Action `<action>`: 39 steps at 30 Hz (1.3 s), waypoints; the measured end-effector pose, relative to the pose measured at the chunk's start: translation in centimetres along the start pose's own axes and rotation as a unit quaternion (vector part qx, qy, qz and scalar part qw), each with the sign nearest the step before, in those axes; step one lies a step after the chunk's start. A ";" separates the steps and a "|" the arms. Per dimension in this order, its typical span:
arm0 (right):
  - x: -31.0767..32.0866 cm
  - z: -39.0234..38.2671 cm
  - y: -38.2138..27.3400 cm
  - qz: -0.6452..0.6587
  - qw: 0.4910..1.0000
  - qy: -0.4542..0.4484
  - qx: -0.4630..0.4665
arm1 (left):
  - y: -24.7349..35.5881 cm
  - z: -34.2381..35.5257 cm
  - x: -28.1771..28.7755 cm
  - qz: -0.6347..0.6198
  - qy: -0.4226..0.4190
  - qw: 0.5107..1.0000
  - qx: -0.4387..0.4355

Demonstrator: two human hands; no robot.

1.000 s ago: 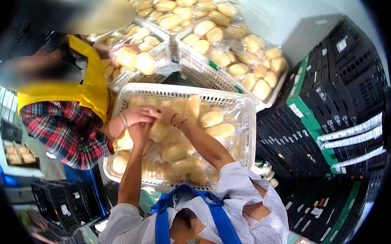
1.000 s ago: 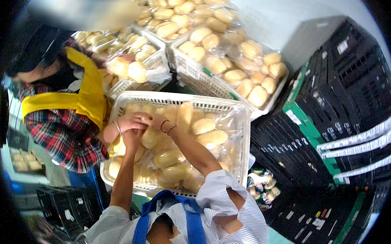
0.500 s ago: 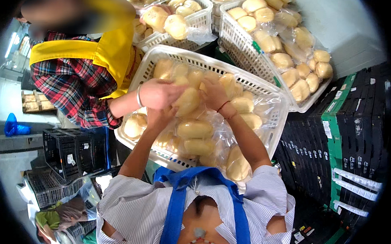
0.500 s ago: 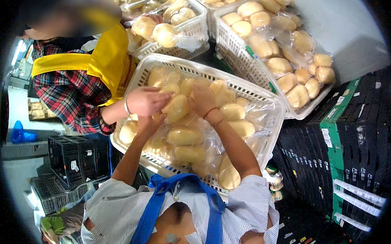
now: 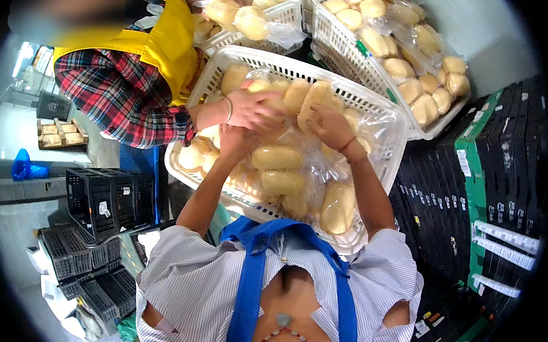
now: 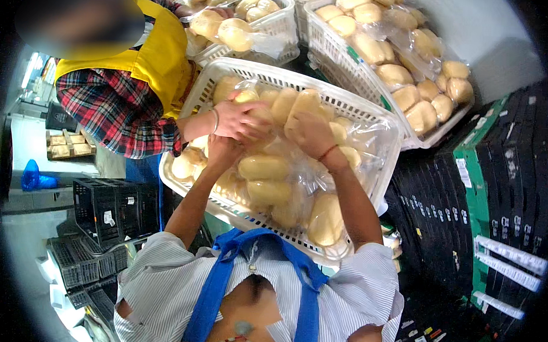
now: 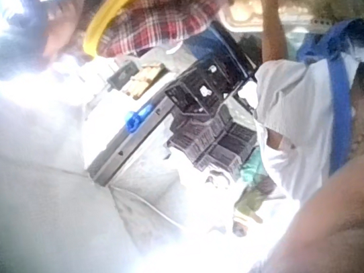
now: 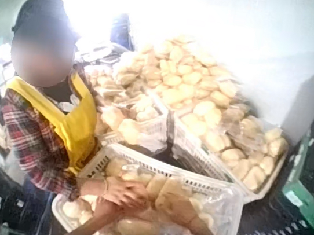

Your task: The person packs pre-packaged dough buns from a large supply into white plastic baskets. They handle the items by hand, arranging them neatly within the baskets and occasionally moving the baskets to different locations in the workspace.

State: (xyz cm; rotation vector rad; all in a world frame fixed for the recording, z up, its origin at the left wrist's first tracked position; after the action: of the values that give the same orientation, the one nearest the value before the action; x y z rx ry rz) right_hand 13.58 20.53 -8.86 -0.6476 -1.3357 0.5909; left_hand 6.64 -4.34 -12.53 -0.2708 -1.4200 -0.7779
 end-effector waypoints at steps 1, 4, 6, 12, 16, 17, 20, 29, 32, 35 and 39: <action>1.0 -1.1 0.4 0.001 1.000 0.001 -0.010 | 0.4 -0.7 0.9 -0.041 0.023 0.999 -0.026; 3.8 -4.7 1.7 0.013 0.998 0.063 0.004 | 0.9 -3.9 3.2 -0.119 0.034 0.992 -0.039; 4.5 -6.1 2.3 0.021 0.998 0.058 -0.013 | 0.9 -5.9 4.3 -0.143 0.045 0.989 -0.014; 2.4 -5.1 0.0 0.052 0.998 -0.024 -0.025 | -1.2 -9.6 7.1 -0.124 0.157 0.978 0.052; 1.7 -3.7 -2.5 0.063 0.997 -0.048 0.005 | -4.7 -12.9 8.5 -0.065 0.230 0.965 0.104; 1.8 -3.4 -2.9 0.076 0.995 -0.035 0.051 | -5.8 -13.9 8.5 -0.051 0.256 0.959 0.106; 2.0 -2.0 -3.0 0.030 0.998 -0.027 -0.045 | -9.4 -16.9 8.0 -0.108 0.261 0.914 0.290; 0.9 -1.2 -4.7 0.168 0.985 0.010 -0.047 | -12.5 -21.1 3.5 -0.666 0.150 0.656 0.322; 2.5 -4.4 -4.6 0.115 0.986 0.005 -0.123 | -12.8 -20.9 3.5 -0.676 0.132 0.646 0.330; 3.4 -8.7 -3.7 0.112 0.979 0.019 -0.168 | -13.0 -20.1 3.8 -0.674 0.088 0.651 0.338; 4.3 -15.9 -1.8 0.093 0.958 0.132 -0.238 | -12.8 -18.9 4.3 -0.641 0.059 0.669 0.371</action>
State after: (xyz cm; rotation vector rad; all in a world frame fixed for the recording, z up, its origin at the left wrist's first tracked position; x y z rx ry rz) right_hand 29.91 21.00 -6.44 -1.2149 -1.1740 0.3123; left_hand 13.20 -26.46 -15.21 1.5753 -1.5516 -1.1612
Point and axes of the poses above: each hand's wrist, its own z-axis towards the middle knuckle, its own x-axis out of the back of the hand, y = z × x, the point moved 1 cm from there along z, towards the middle knuckle, and after that the axes turned 6 degrees about -x, right-handed, at the moved point
